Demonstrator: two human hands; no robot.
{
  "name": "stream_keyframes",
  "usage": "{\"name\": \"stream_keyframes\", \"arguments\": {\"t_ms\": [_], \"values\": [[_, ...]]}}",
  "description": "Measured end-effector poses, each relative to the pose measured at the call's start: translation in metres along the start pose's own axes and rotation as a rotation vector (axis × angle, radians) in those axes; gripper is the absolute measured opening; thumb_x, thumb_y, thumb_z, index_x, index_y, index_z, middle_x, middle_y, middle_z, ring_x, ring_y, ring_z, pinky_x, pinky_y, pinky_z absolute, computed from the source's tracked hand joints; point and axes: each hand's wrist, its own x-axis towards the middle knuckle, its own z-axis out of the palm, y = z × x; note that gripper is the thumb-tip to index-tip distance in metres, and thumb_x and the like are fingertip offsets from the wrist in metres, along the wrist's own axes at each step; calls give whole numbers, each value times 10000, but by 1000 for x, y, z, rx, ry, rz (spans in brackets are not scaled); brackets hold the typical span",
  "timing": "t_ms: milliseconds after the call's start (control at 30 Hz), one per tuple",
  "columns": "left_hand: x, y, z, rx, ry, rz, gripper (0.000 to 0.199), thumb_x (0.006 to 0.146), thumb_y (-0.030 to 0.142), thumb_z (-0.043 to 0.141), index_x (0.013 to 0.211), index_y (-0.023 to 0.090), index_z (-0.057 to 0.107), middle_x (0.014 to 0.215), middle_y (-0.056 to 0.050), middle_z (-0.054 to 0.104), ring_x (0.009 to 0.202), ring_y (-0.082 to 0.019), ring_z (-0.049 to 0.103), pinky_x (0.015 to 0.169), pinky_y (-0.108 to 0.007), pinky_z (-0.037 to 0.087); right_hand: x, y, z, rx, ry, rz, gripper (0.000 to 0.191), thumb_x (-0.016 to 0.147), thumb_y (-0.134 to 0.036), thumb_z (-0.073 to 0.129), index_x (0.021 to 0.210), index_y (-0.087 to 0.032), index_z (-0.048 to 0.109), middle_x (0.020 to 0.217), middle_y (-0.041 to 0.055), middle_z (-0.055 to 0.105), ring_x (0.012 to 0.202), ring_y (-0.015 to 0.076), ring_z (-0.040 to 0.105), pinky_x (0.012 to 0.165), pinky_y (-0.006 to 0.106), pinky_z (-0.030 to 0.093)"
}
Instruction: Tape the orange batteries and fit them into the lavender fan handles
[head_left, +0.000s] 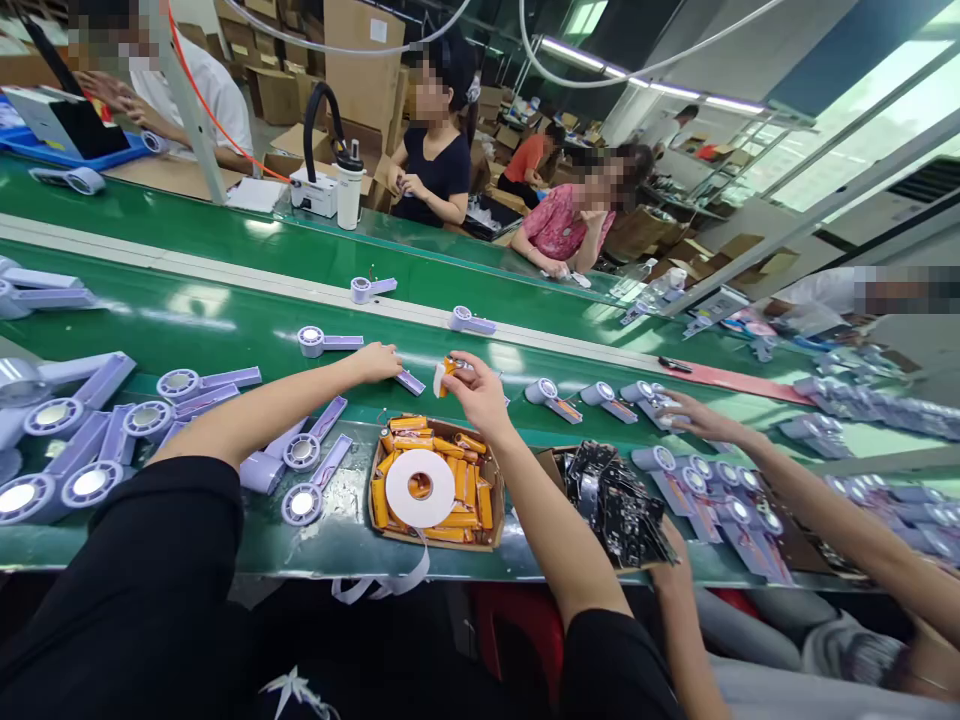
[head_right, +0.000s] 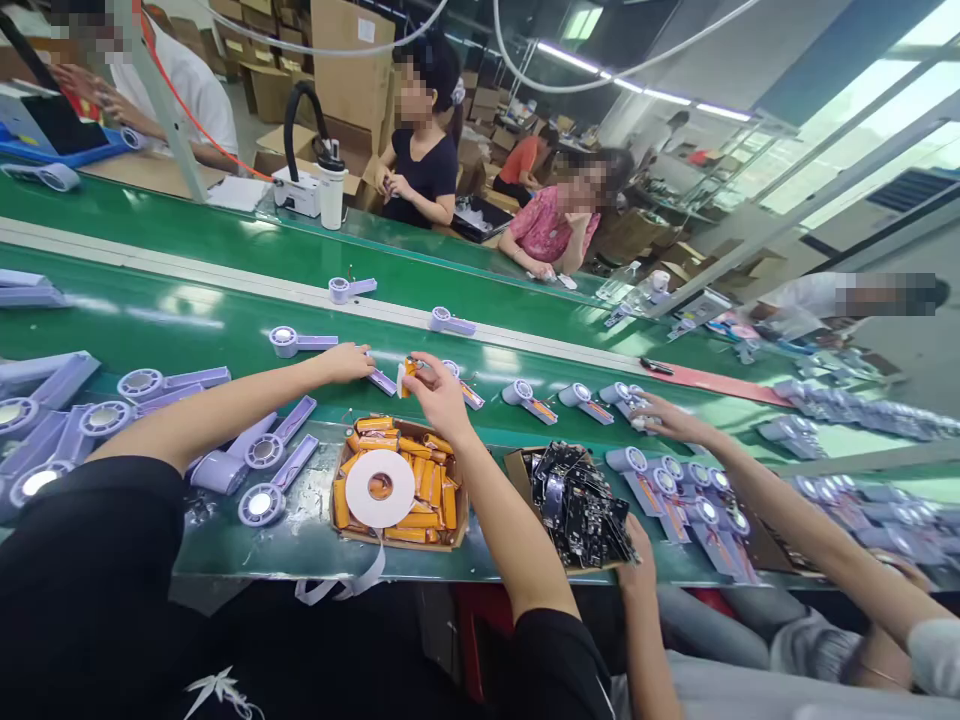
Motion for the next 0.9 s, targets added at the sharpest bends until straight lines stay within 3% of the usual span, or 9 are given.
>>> {"name": "stream_keyframes", "arguments": {"t_ms": [100, 233, 400, 567, 733, 833, 900], "values": [[-2, 0, 1, -20, 22, 0, 343, 888, 45, 738, 1114, 289, 820, 1261, -86, 800, 1312, -276, 655, 971, -335, 541, 12, 10, 9, 13, -29, 21, 604, 820, -563, 884, 1286, -243, 670, 713, -62, 656, 678, 142, 601, 693, 302, 530], [7, 13, 4, -16, 46, -44, 227, 959, 100, 654, 1050, 216, 826, 1284, -145, 781, 1330, -326, 632, 1041, -425, 529, 12, 23, 19, 28, -57, 64, 607, 816, -569, 875, 1270, -227, 659, 702, -69, 627, 677, 142, 582, 695, 304, 510], [26, 22, 2, -39, -18, -63, 213, 881, 82, 742, 1041, 196, 825, 1107, -149, 812, 1250, -323, 684, 1028, -414, 546, 8, 33, 14, 2, -27, 105, 616, 798, -554, 880, 1269, -225, 658, 715, -68, 662, 684, 144, 612, 714, 306, 525], [45, 31, -3, -61, -61, -108, 214, 893, 112, 757, 1072, 194, 839, 1191, -205, 807, 1264, -397, 690, 1081, -567, 524, 17, 40, 4, -37, 6, 130, 590, 756, -526, 883, 1207, -229, 644, 770, -50, 754, 713, 157, 700, 776, 319, 589], [51, 37, -4, -100, -102, -109, 170, 903, 136, 730, 993, 224, 844, 1191, -178, 815, 1248, -363, 700, 1066, -496, 524, 24, 47, 0, -70, 36, 107, 602, 784, -498, 845, 1277, -213, 649, 827, -23, 775, 771, 177, 739, 837, 348, 627], [53, 37, -7, -113, -112, -133, 224, 880, 150, 734, 1059, 218, 850, 1249, -198, 800, 1301, -387, 678, 1074, -508, 523, 27, 53, -7, -137, 40, 98, 625, 794, -511, 825, 1311, -201, 659, 872, 4, 799, 812, 197, 766, 877, 380, 646], [55, 35, -11, -127, -133, -154, 252, 849, 178, 763, 1081, 212, 855, 1219, -200, 806, 1238, -375, 713, 1046, -474, 545, 29, 58, -12, -225, 33, 71, 587, 823, -517, 794, 1298, -193, 673, 949, 51, 828, 903, 231, 802, 932, 420, 658]]}}
